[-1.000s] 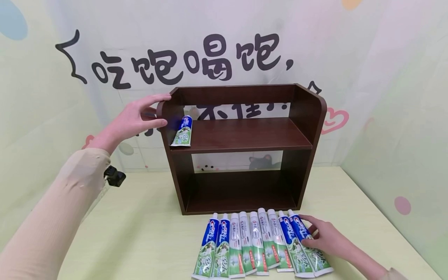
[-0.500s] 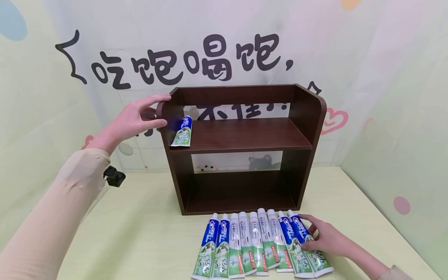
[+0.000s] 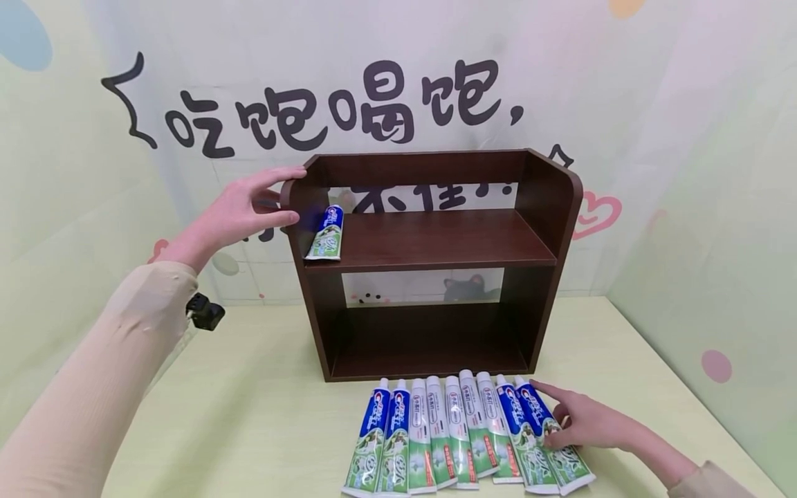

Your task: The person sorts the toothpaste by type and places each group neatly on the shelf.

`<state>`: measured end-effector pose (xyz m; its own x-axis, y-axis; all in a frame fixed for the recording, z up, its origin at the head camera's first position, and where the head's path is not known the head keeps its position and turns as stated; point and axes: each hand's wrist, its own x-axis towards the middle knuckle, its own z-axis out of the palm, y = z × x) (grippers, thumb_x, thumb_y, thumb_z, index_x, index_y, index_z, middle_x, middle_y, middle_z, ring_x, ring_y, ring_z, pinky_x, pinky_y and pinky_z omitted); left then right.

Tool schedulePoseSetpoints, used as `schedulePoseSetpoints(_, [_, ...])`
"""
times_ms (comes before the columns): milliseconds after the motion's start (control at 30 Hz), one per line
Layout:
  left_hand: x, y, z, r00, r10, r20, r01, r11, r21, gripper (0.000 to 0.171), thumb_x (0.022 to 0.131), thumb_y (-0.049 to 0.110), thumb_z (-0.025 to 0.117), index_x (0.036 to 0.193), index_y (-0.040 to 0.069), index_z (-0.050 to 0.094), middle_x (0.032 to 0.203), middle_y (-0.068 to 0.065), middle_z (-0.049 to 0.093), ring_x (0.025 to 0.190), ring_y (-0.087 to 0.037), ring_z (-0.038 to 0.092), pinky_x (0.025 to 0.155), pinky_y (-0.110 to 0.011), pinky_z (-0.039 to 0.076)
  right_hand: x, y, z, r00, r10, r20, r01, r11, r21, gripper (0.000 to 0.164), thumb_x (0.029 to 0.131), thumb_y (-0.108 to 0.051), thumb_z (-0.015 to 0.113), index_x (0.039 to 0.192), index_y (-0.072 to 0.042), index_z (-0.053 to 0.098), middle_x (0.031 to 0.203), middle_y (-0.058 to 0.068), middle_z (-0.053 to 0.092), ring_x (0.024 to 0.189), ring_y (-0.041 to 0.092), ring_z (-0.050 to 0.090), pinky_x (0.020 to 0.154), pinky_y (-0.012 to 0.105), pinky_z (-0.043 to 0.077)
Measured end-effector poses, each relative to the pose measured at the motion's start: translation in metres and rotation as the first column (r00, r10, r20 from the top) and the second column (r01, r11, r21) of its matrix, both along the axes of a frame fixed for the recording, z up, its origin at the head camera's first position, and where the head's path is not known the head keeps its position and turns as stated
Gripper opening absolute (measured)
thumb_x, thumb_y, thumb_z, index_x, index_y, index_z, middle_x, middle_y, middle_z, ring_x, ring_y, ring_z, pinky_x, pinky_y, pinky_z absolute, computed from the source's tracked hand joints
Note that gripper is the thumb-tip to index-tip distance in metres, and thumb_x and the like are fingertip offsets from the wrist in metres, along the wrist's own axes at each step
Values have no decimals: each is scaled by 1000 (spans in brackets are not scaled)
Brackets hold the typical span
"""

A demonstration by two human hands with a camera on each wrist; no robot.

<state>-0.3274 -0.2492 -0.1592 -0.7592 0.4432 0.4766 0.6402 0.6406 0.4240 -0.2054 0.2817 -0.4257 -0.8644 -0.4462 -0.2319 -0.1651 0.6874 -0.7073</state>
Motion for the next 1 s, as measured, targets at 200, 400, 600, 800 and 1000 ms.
schedulePoseSetpoints(200, [4, -2, 2, 1000, 27, 2, -27, 999, -19, 66, 88, 21, 75, 148, 25, 47, 156, 3, 42, 101, 6, 59, 87, -5, 48, 1, 0, 3, 997, 2, 81, 3, 998, -58, 101, 79, -20, 79, 156, -1, 18, 106, 14, 60, 88, 23, 58, 59, 31, 56])
schedulePoseSetpoints(400, [4, -1, 2, 1000, 19, 10, -19, 1000, -12, 66, 88, 21, 75, 147, 30, 47, 156, 3, 43, 100, 8, 60, 87, -6, 48, 1, 0, 8, 989, 10, 149, 1, 997, -79, 99, 82, -20, 76, 156, 2, 13, 90, 10, 64, 74, 19, 60, 58, 29, 54])
schedulePoseSetpoints(600, [2, -1, 0, 1000, 10, 3, -10, 1000, -7, 66, 88, 20, 75, 147, 29, 47, 156, 2, 42, 98, 12, 58, 85, -4, 47, 2, -1, 9, 982, -12, 188, 27, 997, -77, 98, 83, -19, 74, 156, 0, 12, 90, 9, 60, 76, 19, 58, 60, 28, 52])
schedulePoseSetpoints(800, [1, -2, 2, 1000, 23, -7, -23, 1000, -15, 66, 88, 21, 75, 148, 26, 46, 156, 3, 43, 100, 10, 59, 86, -4, 45, -1, 0, 8, 984, -21, 179, 36, 996, -80, 98, 83, -18, 74, 156, -1, 13, 83, 7, 59, 71, 18, 57, 56, 26, 50])
schedulePoseSetpoints(1000, [3, -1, 2, 1000, 23, 20, -23, 1000, -10, 67, 88, 22, 75, 148, 27, 46, 156, 4, 43, 99, 10, 59, 85, -4, 47, -1, 2, 2, 982, -31, 185, 53, 992, -117, 96, 83, -18, 74, 156, 0, 13, 80, 5, 62, 67, 16, 57, 52, 25, 49])
